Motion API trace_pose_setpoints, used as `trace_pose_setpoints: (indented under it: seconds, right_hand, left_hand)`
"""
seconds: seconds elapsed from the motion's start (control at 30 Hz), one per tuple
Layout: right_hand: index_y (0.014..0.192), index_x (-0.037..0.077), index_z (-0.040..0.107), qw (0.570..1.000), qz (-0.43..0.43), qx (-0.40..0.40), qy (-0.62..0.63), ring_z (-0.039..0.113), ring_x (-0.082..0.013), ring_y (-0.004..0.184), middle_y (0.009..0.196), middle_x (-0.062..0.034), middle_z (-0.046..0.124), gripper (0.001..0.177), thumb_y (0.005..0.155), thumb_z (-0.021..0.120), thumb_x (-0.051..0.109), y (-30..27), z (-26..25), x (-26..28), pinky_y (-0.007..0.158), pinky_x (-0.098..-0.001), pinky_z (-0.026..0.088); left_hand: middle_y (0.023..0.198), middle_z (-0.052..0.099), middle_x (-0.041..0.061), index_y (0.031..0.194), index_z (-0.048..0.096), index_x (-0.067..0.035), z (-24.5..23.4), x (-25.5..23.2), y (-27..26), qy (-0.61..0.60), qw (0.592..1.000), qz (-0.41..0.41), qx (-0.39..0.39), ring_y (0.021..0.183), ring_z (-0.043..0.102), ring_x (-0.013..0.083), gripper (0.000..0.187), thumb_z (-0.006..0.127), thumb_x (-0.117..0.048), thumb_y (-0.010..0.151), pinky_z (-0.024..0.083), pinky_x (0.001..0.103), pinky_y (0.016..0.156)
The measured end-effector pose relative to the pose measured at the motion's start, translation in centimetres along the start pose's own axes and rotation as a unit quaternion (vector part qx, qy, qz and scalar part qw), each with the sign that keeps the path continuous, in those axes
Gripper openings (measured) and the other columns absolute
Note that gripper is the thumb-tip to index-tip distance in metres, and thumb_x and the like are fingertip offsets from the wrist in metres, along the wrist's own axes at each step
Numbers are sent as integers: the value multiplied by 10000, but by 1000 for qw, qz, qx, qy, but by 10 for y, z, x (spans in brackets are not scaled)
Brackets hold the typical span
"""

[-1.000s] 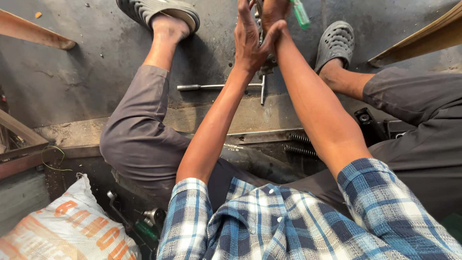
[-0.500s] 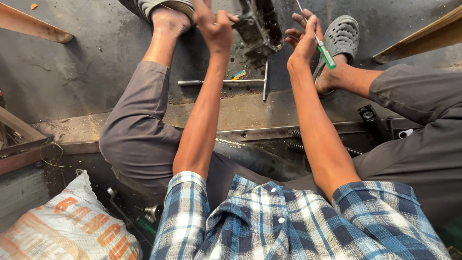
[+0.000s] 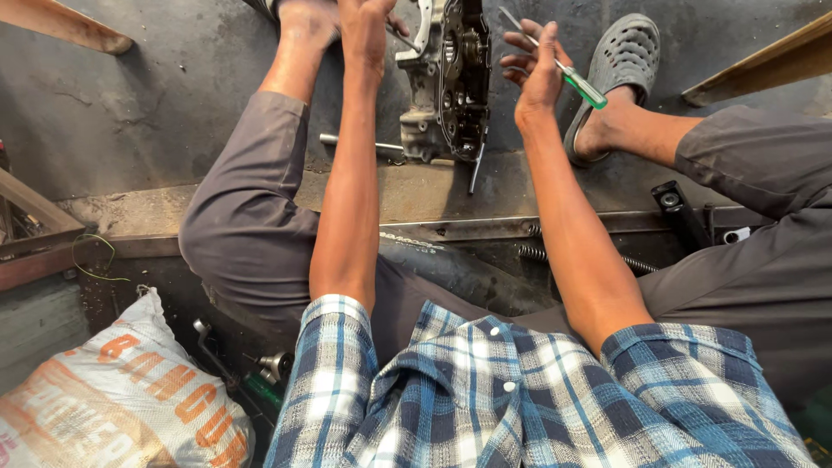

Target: The person cleans and assembles parts of a disassembled engine case, using a screwdriver and a metal tool to clean grooves and seat components by hand while being assisted by another person.

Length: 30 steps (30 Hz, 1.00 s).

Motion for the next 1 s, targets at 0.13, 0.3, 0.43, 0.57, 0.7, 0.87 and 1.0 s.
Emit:
trace_pose_setpoints:
  seconds: [0.13,0.3,0.43,0.57,0.7,0.87,1.0]
  right_hand:
    - [1277,28,701,999,-14,52,-3,725,-145,720,1023,-114,807,669,1016,462,595,-10,20,6,627,-282,573]
    - [1164,-11,772,993,-59,97,-38,730,-154,750,930,-112,781,640,1055,495,556,-13,43,24,680,-290,578]
    - [1112,-34,761,989,-81,111,-46,715,-155,744,889,-112,778,404,1062,597,333,-15,59,39,684,-289,559]
    - [1095,-34,764,988,-116,92,-52,708,-152,740,885,-115,781,269,1024,603,169,-17,56,44,688,-287,566]
    - [1033,-36,763,995,-86,14,-39,701,-148,655,816,-111,770,247,942,577,100,-21,34,29,614,-279,579]
    - [1045,-56,756,996,-84,19,-37,692,-147,687,832,-118,762,244,944,581,82,-35,44,23,643,-274,572]
    - [1035,-58,749,983,-99,148,-40,689,-153,733,852,-115,739,234,944,563,51,-52,87,37,689,-277,574]
  left_hand:
    - [807,639,75,935,631,13,8,-13,3,-7,999,-32,14,549,628,233,122,687,-3,829,580,385,544]
    - [836,621,19,960,639,-37,-5,-25,2,-56,995,-78,-10,727,608,162,137,734,-28,862,515,338,535]
    - [981,717,46,996,677,-35,-19,-28,-2,-103,989,-92,55,921,689,156,57,675,-72,952,427,314,551]
    - [940,700,21,1079,662,-78,-37,-6,-2,-253,962,-42,95,901,703,179,124,586,-174,1064,464,384,626]
    - [1155,766,34,1190,668,-126,-44,-5,-6,-222,970,-60,76,1125,708,184,271,553,-304,1021,479,322,671]
    - [1144,760,27,1180,669,-126,-37,-19,-11,-233,968,-47,75,1128,700,191,251,553,-289,1029,480,323,673]
    - [1147,755,41,1176,671,-106,-31,-21,-10,-231,969,-58,64,1124,700,203,232,579,-235,1006,500,330,651]
Point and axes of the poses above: each hand's wrist, its own y-axis towards the middle knuckle, its own z-axis out of the palm, x = y × z, the point moved 7 cm from there along y, towards the middle knuckle
